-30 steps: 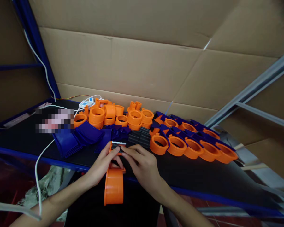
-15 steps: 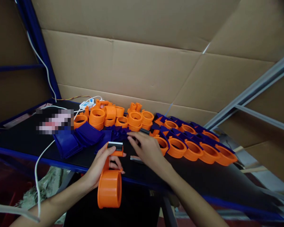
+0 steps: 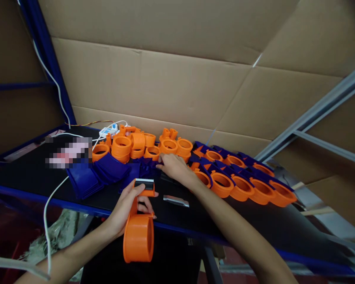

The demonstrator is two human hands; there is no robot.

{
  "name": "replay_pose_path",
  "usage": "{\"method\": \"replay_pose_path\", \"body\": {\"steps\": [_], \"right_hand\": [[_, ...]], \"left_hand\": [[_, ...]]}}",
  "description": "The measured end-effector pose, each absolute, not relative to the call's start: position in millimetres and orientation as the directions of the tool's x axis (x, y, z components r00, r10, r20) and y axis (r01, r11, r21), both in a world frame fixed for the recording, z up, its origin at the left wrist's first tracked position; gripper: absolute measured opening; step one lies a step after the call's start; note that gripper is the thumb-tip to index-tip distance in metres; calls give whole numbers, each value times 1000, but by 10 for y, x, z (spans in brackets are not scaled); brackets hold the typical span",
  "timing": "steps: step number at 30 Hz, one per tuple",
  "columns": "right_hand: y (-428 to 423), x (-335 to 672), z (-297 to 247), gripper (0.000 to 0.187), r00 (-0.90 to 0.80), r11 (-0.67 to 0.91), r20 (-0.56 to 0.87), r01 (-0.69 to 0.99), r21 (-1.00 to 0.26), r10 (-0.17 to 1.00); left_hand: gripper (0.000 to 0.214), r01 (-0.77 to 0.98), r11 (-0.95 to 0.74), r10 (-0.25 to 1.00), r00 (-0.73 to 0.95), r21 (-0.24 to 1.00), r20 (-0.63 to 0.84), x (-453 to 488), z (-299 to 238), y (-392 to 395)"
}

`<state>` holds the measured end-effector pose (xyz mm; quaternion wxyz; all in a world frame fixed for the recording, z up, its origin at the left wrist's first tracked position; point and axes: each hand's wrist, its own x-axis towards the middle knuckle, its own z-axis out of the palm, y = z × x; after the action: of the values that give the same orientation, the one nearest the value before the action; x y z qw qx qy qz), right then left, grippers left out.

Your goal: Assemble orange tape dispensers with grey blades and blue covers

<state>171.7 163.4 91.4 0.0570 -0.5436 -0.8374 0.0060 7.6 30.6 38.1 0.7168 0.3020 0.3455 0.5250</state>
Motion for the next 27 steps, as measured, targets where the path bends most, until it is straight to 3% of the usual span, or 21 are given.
{"method": "replay_pose_path", "body": {"steps": [7, 8, 10, 12, 14, 16, 20, 27], "right_hand": [[1562, 1834, 1043, 39, -432, 467, 191, 858, -216, 882], [1516, 1869, 1073, 40, -456, 494, 194, 823, -280, 869], [1392, 1940, 1108, 42, -528, 522, 155, 670, -528, 835], [1242, 1997, 1098, 43, -599, 424, 110, 413, -806, 793], [1092, 2028, 1057, 44, -631, 276, 80, 218, -936, 772], [970, 2034, 1012, 42, -628, 180, 42, 158, -971, 777], [843, 2005, 974, 41, -588, 89, -59, 219, -972, 807], [831, 1888, 951, 37, -551, 145, -94, 375, -916, 829]], "left_hand": [[33, -561, 259, 964, 202, 786, -173, 76, 410, 317], [33, -565, 262, 963, 204, 782, -175, 72, 406, 318], [35, -569, 273, 960, 215, 776, -181, 67, 395, 319], [36, -567, 279, 958, 226, 775, -179, 66, 385, 317], [35, -569, 264, 962, 217, 779, -168, 69, 386, 312], [35, -567, 251, 966, 205, 784, -160, 74, 394, 308], [33, -560, 241, 969, 188, 793, -161, 79, 397, 305], [33, -549, 235, 971, 170, 802, -168, 103, 369, 307]]}}
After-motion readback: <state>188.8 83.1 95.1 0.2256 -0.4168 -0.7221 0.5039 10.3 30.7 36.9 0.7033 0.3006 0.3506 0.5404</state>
